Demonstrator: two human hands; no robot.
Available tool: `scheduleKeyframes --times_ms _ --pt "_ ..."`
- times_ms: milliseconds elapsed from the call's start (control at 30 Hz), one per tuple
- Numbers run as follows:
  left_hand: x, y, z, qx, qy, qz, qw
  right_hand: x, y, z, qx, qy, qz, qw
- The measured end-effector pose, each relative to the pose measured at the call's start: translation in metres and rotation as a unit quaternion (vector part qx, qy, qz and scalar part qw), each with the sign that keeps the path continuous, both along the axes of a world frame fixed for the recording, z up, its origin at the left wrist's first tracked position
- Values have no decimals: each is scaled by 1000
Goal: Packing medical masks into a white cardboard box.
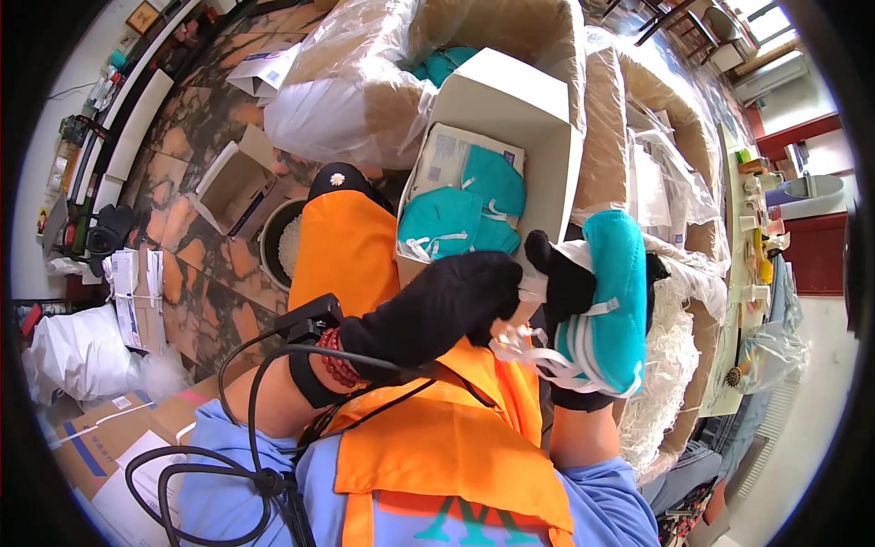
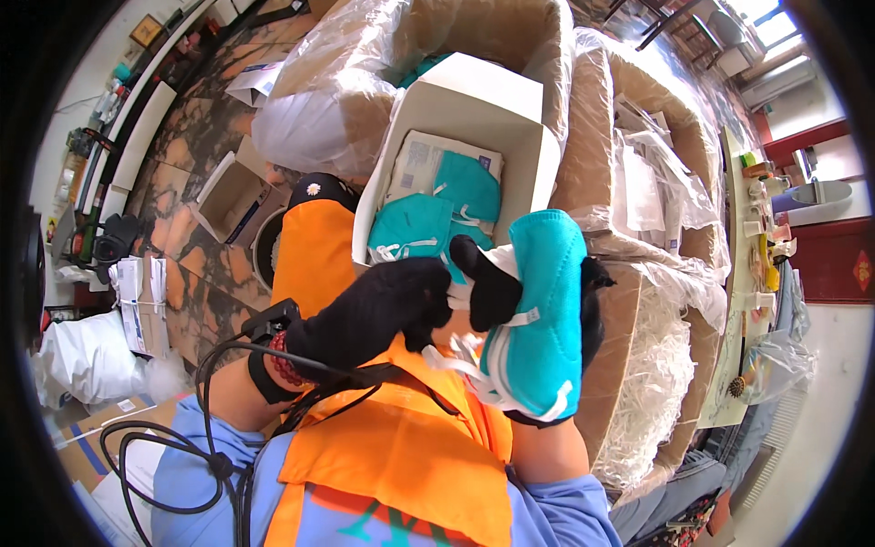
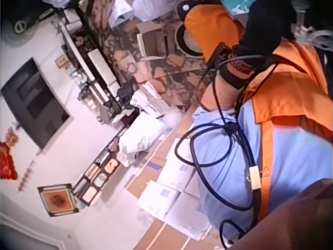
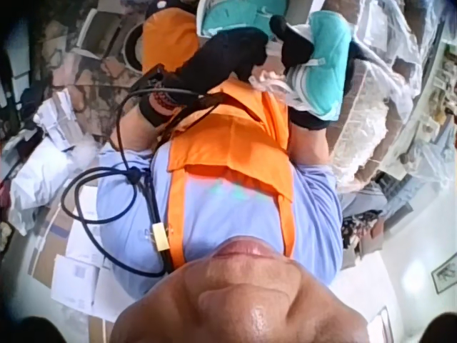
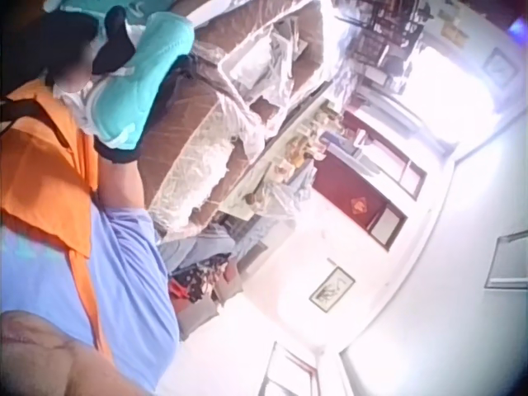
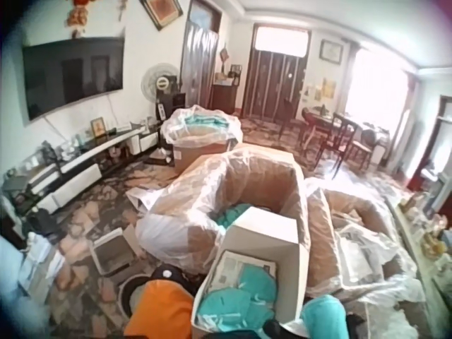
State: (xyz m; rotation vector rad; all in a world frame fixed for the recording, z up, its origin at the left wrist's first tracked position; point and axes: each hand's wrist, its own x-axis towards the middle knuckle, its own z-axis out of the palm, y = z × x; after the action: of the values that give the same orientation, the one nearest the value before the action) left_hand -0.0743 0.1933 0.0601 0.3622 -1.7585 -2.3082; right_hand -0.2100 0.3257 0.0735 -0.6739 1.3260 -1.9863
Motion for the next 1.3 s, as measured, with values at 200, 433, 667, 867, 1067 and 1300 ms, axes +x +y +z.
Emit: scheduleKeyframes --times_ms 200,433,667,867,1067,1300 --pt "-13 -15 13 -169 -80 91 978 -11 17 -31 25 285 121 951" --pt "-22 1 0 -46 18 26 998 -15 23 -18 58 -69 12 996" --pt "-23 -6 11 250 -28 -62 966 -19 20 -3 57 -75 94 991" --pt "-26 -1 -38 128 91 -112 981 -30 33 -28 -13 -97 101 990" --pt "-21 -5 1 124 -153 -205 959 -6 31 -19 88 -7 -54 995" --pt "30 -9 15 -289 83 -252 920 -17 46 80 356 -81 208 907"
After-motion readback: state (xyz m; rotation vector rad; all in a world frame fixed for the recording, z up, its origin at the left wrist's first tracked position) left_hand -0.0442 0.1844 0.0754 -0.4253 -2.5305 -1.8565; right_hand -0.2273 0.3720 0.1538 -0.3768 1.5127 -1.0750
